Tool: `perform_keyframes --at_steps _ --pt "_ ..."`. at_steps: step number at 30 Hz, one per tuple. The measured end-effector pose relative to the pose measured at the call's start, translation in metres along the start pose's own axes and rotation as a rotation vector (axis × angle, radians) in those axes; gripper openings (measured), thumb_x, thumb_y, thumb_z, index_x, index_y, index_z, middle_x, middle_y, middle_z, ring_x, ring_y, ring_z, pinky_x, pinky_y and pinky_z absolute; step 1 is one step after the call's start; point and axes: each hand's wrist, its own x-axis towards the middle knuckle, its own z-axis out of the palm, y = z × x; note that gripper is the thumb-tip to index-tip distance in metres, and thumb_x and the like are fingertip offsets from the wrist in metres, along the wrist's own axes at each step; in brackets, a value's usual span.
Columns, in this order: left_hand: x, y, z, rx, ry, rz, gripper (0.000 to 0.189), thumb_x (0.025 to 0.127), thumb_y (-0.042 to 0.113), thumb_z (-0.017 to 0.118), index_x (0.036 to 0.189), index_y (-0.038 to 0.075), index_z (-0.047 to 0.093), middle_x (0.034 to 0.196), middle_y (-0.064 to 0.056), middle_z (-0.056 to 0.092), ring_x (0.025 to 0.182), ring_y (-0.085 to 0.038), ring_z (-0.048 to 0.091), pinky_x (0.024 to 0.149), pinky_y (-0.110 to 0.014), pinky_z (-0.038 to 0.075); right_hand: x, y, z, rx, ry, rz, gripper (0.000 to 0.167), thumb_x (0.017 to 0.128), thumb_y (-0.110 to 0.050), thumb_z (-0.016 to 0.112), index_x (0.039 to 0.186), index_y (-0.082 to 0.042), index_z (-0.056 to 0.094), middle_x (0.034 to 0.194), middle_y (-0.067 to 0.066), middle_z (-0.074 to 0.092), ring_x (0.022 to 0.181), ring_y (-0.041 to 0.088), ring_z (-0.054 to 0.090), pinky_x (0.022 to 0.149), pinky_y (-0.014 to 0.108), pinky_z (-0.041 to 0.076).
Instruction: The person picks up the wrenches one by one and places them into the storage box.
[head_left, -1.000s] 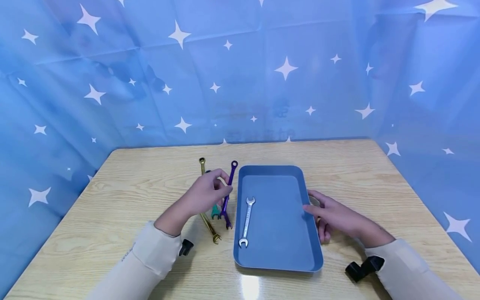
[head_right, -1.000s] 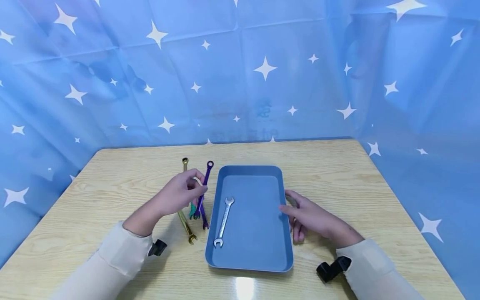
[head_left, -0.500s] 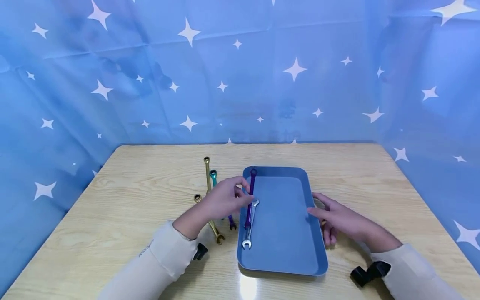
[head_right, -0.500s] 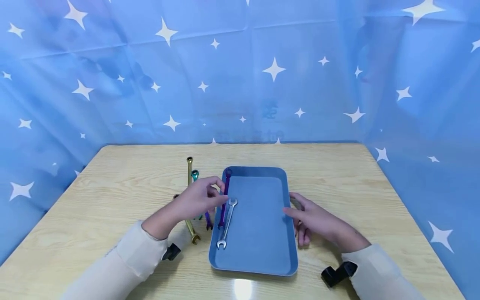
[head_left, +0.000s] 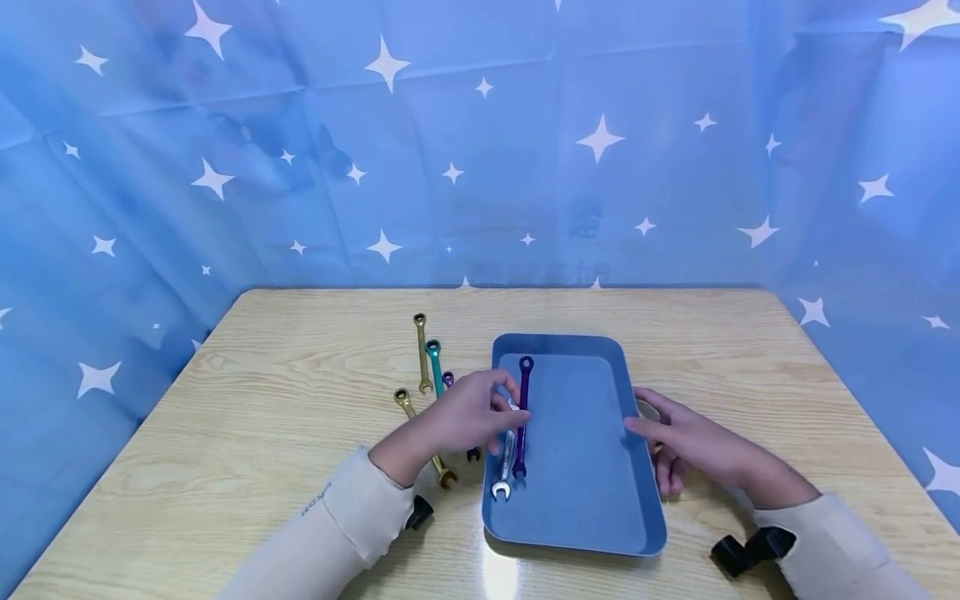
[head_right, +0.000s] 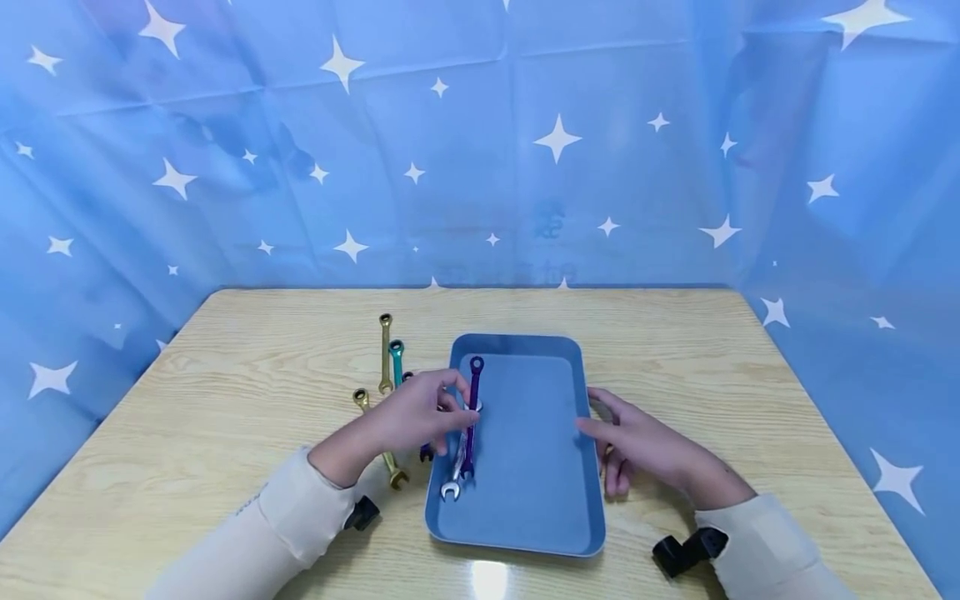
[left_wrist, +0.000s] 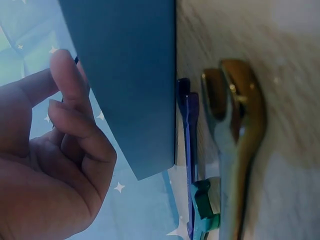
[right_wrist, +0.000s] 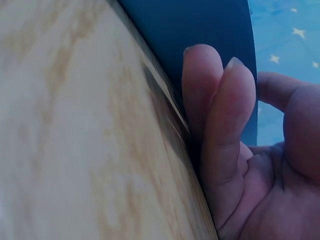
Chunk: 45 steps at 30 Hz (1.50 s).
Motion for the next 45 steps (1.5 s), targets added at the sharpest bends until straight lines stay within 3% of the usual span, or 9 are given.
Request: perform_keyframes --at_steps 8,13,19,27,31,45 --pt "0.000 -0.004 0.001 0.032 -0.060 -0.003 0.016 0.096 0.021 0.069 0.100 0.014 0.056 0.082 -0.005 0.074 0.049 -0.025 0.064 0.046 -0.027 0.042 0.001 0.001 -0.001 0.011 -0.006 0.002 0.077 0.109 -0.038 0.039 0.159 -0.017 -0.016 0.077 0.019 0.070 0.053 0.022 0.067 0.054 0.046 0.057" --pt "-0.001 -0.002 0.006 0.077 -0.071 -0.019 0.019 0.094 0.019 0.072 0.103 0.013 0.055 0.082 -0.001 0.071 0.041 -0.019 0.050 0.043 -0.027 0.045 -0.001 0.002 -0.001 0.013 -0.004 0.011 0.077 0.109 -0.038 0.039 0.159 -0.017 -0.016 0.069 0.017 0.068 0.053 0.022 0.067 0.054 0.047 0.057" --pt "-0.004 0.000 0.011 0.169 -0.018 -0.033 0.021 0.090 0.021 0.076 0.100 0.014 0.059 0.076 0.003 0.067 0.042 -0.013 0.049 0.041 -0.026 0.046 0.000 0.001 0.000 0.011 -0.009 -0.001 0.077 0.109 -0.037 0.038 0.159 -0.015 -0.016 0.067 0.018 0.068 0.052 0.023 0.067 0.054 0.048 0.057" --pt "-0.003 0.000 0.017 0.417 0.082 -0.004 0.021 0.087 0.030 0.079 0.095 0.017 0.064 0.068 0.012 0.062 0.054 -0.005 0.054 0.051 -0.023 0.043 0.000 0.000 0.000 0.015 -0.007 0.000 0.078 0.109 -0.037 0.039 0.159 -0.015 -0.016 0.067 0.017 0.068 0.052 0.022 0.067 0.054 0.048 0.057" --pt "-0.003 0.000 0.018 0.490 0.101 -0.021 0.020 0.086 0.032 0.079 0.092 0.020 0.064 0.067 0.015 0.061 0.054 -0.004 0.054 0.051 -0.024 0.042 0.001 0.000 0.000 0.019 -0.006 0.000 0.077 0.109 -0.037 0.039 0.159 -0.015 -0.015 0.067 0.016 0.068 0.052 0.021 0.066 0.054 0.047 0.057" --pt "-0.005 -0.003 0.019 0.574 -0.017 -0.041 0.018 0.084 0.034 0.080 0.085 0.024 0.065 0.067 0.013 0.058 0.058 -0.003 0.052 0.055 -0.024 0.042 0.003 0.000 0.002 0.024 -0.004 0.005 0.078 0.109 -0.038 0.039 0.159 -0.014 -0.016 0.067 0.014 0.067 0.052 0.020 0.066 0.053 0.044 0.057"
